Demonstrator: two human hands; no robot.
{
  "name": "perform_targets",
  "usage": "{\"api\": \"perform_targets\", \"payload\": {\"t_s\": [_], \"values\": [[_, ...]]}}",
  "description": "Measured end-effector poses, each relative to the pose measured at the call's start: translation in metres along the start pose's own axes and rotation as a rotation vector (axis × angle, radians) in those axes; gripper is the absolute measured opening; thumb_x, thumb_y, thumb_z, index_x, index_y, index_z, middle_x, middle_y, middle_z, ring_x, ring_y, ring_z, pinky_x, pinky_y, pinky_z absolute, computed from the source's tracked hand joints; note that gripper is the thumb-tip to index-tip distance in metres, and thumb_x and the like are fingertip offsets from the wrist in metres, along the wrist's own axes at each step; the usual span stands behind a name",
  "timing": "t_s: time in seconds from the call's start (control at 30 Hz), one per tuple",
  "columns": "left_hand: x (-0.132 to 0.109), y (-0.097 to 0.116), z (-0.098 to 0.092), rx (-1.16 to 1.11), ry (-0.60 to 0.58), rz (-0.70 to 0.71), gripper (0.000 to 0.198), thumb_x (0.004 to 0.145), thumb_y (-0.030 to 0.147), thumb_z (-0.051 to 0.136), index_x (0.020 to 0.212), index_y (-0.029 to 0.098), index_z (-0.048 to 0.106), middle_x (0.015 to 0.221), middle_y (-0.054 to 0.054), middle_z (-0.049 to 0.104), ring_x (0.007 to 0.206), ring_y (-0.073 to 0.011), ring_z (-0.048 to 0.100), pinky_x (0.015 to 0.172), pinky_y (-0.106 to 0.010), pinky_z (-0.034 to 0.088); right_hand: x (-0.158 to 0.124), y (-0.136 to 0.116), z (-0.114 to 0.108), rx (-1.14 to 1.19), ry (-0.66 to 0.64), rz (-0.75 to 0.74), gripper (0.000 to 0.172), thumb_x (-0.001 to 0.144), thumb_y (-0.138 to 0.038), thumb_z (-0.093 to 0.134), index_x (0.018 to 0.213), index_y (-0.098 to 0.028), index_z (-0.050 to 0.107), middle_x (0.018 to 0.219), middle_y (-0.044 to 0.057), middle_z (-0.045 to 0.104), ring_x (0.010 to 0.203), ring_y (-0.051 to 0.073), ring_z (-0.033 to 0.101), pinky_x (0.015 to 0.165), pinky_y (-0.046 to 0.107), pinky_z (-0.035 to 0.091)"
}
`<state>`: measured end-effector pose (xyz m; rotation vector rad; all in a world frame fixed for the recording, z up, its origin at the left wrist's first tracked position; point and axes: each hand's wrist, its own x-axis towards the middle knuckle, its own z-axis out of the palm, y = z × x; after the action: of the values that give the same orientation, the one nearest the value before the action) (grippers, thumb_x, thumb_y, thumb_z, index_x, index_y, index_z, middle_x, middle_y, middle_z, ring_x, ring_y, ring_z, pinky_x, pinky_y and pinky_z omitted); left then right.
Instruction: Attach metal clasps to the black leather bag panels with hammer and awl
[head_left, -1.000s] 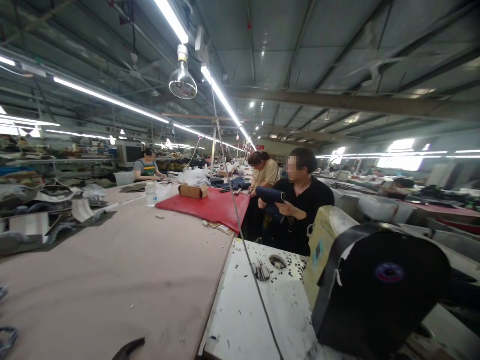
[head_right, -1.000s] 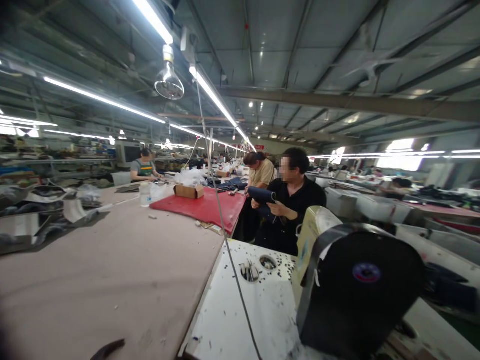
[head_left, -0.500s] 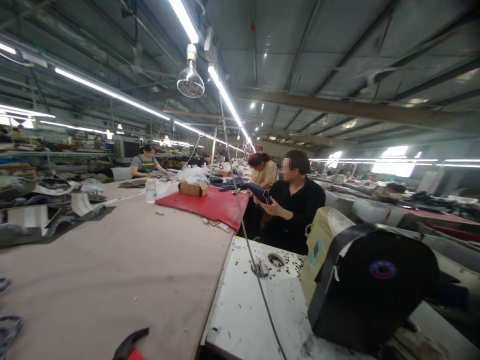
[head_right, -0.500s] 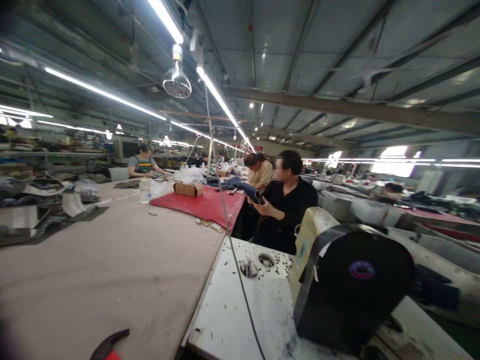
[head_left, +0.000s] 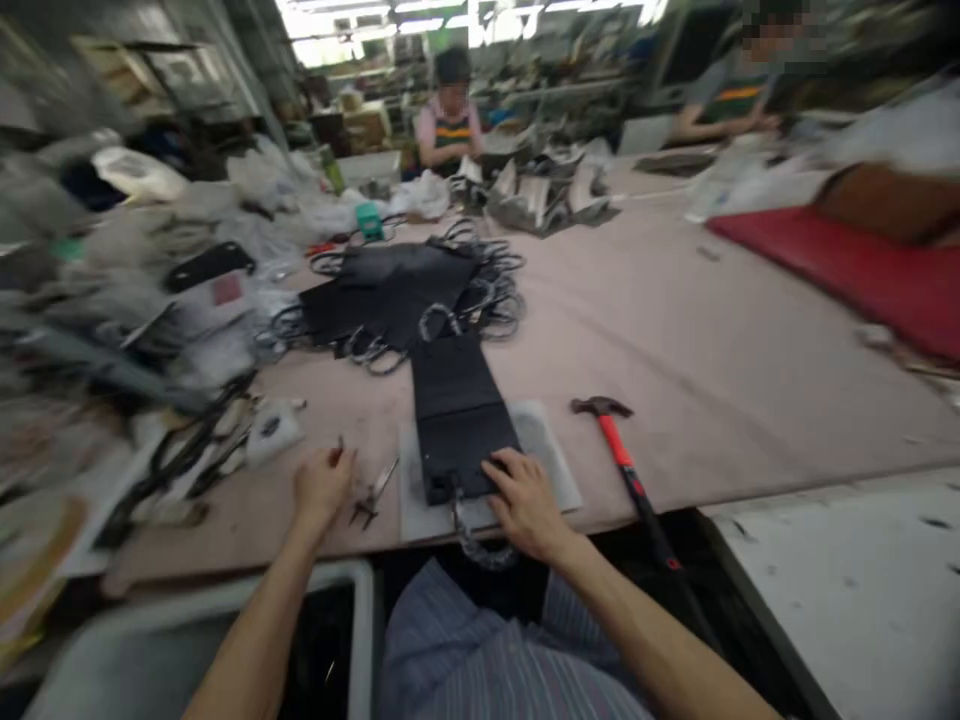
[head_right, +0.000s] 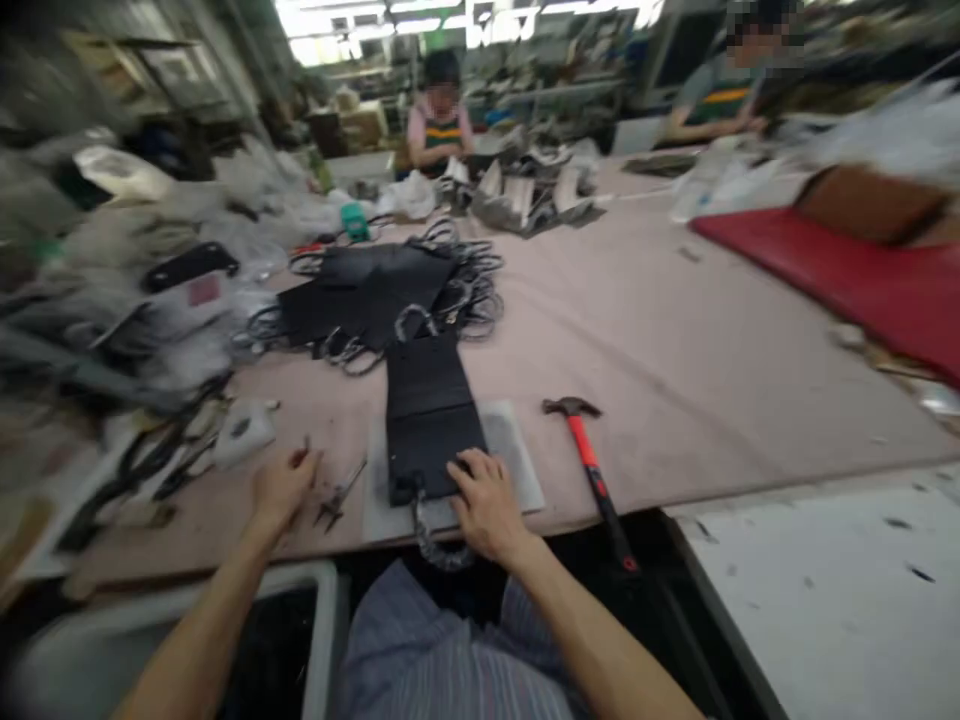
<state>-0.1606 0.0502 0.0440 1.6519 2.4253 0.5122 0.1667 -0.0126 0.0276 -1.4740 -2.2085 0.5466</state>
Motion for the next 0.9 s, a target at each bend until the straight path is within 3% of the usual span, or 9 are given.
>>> {"api": "perform_targets", "payload": {"t_s": [0.07, 0.13, 0.23, 0.33, 0.43, 0.53, 0.7, 0.9], "values": [[-0.011, -0.041, -0.021, 0.09, -0.035, -0.13, 0.03, 0.095, 0.04, 0.06, 0.098, 0.015, 0.076, 0.097, -0.013, 0.077, 0.097, -0.0297, 0.072, 0.083, -0.038, 0.056, 0.001, 0.01, 0.022, 0.016, 0.025, -0.037, 0.049, 0.09, -0.022, 0.056, 0.139, -0.021, 0.061, 0.146, 0.016, 0.054, 0.141, 0.036, 0.041, 0.118, 0.06, 0.028], [-0.016, -0.05, -0.023, 0.113, -0.036, -0.179, 0.034, 0.094, 0.041, 0.058, 0.101, 0.015, 0.077, 0.098, -0.015, 0.078, 0.098, -0.0325, 0.072, 0.083, -0.039, 0.055, -0.005, 0.016, 0.024, 0.028, 0.028, -0.069, 0.05, 0.091, -0.025, 0.057, 0.141, -0.022, 0.059, 0.147, 0.015, 0.052, 0.141, 0.035, 0.041, 0.119, 0.059, 0.027], [-0.025, -0.035, -0.01, 0.094, 0.07, -0.121, 0.036, 0.093, 0.041, 0.056, 0.11, 0.015, 0.074, 0.106, -0.016, 0.077, 0.101, -0.0336, 0.071, 0.086, -0.042, 0.054, -0.012, 0.021, 0.013, 0.082, 0.054, -0.064, 0.059, 0.089, -0.029, 0.058, 0.147, -0.02, 0.051, 0.153, 0.016, 0.046, 0.142, 0.035, 0.04, 0.118, 0.056, 0.029], [-0.049, -0.013, 0.005, 0.021, 0.165, 0.082, 0.031, 0.094, 0.035, 0.054, 0.112, 0.017, 0.071, 0.115, -0.015, 0.074, 0.108, -0.0319, 0.069, 0.093, -0.042, 0.053, -0.013, 0.025, 0.011, 0.167, 0.107, -0.051, 0.068, 0.087, -0.032, 0.059, 0.15, -0.016, 0.044, 0.155, 0.019, 0.042, 0.145, 0.034, 0.038, 0.118, 0.054, 0.031], [-0.085, 0.015, 0.023, -0.107, 0.142, 0.328, 0.024, 0.095, 0.031, 0.054, 0.107, 0.019, 0.071, 0.119, -0.014, 0.073, 0.113, -0.0294, 0.067, 0.1, -0.042, 0.053, -0.011, 0.028, 0.016, 0.178, 0.143, -0.078, 0.065, 0.083, -0.026, 0.059, 0.146, -0.015, 0.048, 0.15, 0.018, 0.048, 0.141, 0.033, 0.042, 0.117, 0.053, 0.032], [-0.121, 0.044, 0.043, -0.209, 0.103, 0.456, 0.022, 0.098, 0.031, 0.056, 0.108, 0.018, 0.069, 0.126, -0.014, 0.07, 0.119, -0.0296, 0.065, 0.105, -0.046, 0.053, -0.011, 0.027, 0.019, 0.142, 0.148, -0.117, 0.062, 0.079, -0.017, 0.056, 0.141, -0.015, 0.052, 0.142, 0.015, 0.055, 0.135, 0.031, 0.046, 0.116, 0.053, 0.033], [-0.155, 0.064, 0.069, -0.28, 0.198, 0.426, 0.028, 0.097, 0.028, 0.057, 0.121, 0.016, 0.064, 0.126, -0.016, 0.07, 0.119, -0.0317, 0.066, 0.103, -0.051, 0.055, -0.019, 0.018, 0.013, 0.096, 0.139, -0.104, 0.058, 0.079, -0.009, 0.051, 0.136, -0.014, 0.055, 0.138, 0.015, 0.057, 0.129, 0.031, 0.048, 0.113, 0.052, 0.039], [-0.188, 0.052, 0.065, -0.343, 0.206, 0.363, 0.024, 0.094, 0.028, 0.055, 0.112, 0.02, 0.069, 0.116, -0.013, 0.073, 0.11, -0.0306, 0.069, 0.097, -0.05, 0.058, -0.052, 0.005, 0.006, 0.081, 0.114, -0.046, 0.05, 0.081, -0.008, 0.049, 0.129, -0.017, 0.061, 0.129, 0.013, 0.063, 0.118, 0.03, 0.055, 0.102, 0.052, 0.046]]}}
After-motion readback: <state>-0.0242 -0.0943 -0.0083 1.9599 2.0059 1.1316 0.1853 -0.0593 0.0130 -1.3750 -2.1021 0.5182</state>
